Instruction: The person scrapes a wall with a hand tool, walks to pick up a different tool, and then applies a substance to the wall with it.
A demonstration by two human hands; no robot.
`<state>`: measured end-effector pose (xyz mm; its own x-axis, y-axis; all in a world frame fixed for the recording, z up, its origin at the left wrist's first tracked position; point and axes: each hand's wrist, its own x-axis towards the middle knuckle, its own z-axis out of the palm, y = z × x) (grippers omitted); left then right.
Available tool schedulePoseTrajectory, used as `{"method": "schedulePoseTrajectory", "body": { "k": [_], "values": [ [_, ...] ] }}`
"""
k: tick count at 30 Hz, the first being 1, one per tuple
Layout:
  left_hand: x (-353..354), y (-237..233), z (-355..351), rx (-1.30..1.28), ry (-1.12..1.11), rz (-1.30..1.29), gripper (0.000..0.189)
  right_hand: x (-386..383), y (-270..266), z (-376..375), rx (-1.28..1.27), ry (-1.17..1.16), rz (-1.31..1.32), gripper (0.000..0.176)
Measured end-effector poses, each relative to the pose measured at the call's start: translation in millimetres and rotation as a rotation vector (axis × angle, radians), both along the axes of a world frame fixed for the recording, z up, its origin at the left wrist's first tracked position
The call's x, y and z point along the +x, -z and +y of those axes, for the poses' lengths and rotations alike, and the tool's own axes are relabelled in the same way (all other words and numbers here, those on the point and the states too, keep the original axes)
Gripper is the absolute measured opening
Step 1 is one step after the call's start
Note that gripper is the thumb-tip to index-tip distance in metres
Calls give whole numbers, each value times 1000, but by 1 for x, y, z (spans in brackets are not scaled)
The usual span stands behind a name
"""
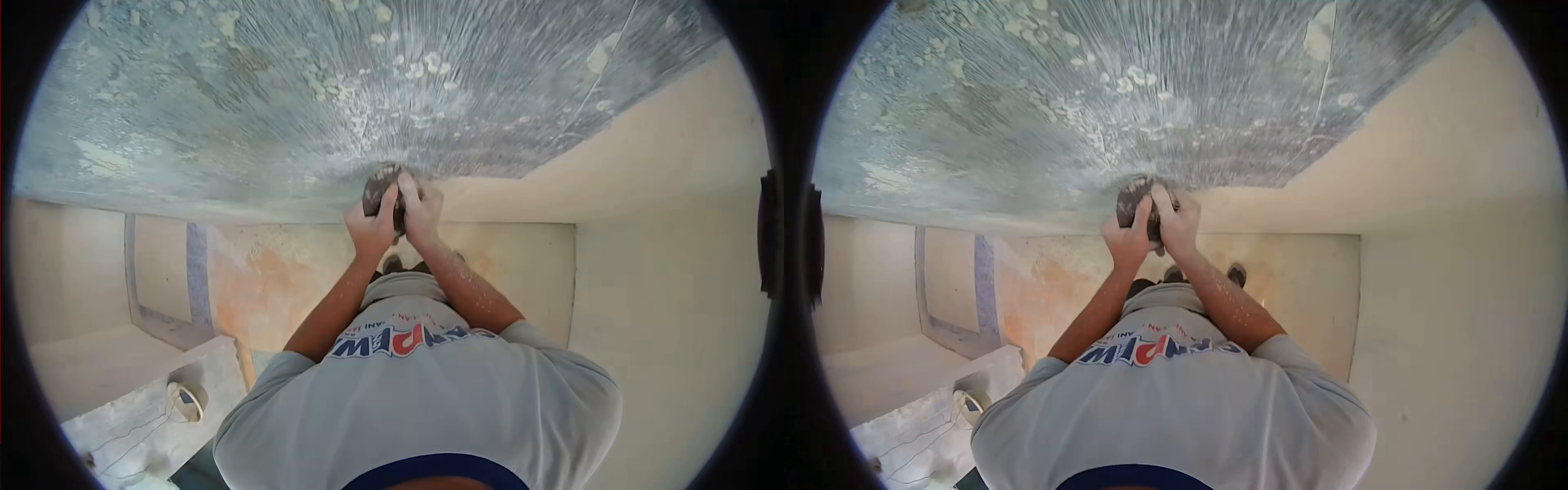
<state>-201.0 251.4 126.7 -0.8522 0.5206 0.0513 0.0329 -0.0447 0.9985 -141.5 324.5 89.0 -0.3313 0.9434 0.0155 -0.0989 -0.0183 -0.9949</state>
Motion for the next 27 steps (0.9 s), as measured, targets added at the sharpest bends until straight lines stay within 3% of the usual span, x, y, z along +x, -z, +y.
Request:
{"method": "schedulePoseTrajectory", "body": {
  "k": [3,5,7,9,10,14,17,19,21,23,25,27],
  "values": [
    [-1,30,0,-4,-36,86,26,-8,0,-13,-49,87,161,36],
    [1,43,-11,-128,2,155,25,-2,8,-20,-108,80,103,36],
    [-1,12,-4,-94,4,239,26,-1,-4,-11,-158,72,52,35],
    [-4,-15,1,-6,19,179,27,0,-26,-1,-43,-34,121,32],
    [-6,-5,0,-43,20,85,28,-2,-25,-2,-104,-63,216,33],
    [2,32,-7,-85,7,198,28,0,18,-19,-210,25,145,39],
    [0,-12,4,-51,-1,167,28,3,-22,-5,-24,33,15,36],
    [0,-27,-2,-105,64,10,27,5,-30,-7,-86,-42,99,38],
    [-3,32,-1,-24,3,150,26,0,4,-10,-71,33,63,40],
    [1,36,-10,-93,33,210,27,-1,24,-20,-190,75,140,42],
    [3,1,1,-40,1,146,27,1,-1,-5,47,54,38,41],
    [-1,4,-7,-69,30,84,26,3,-25,-2,-148,-54,137,42]
  ]
}}
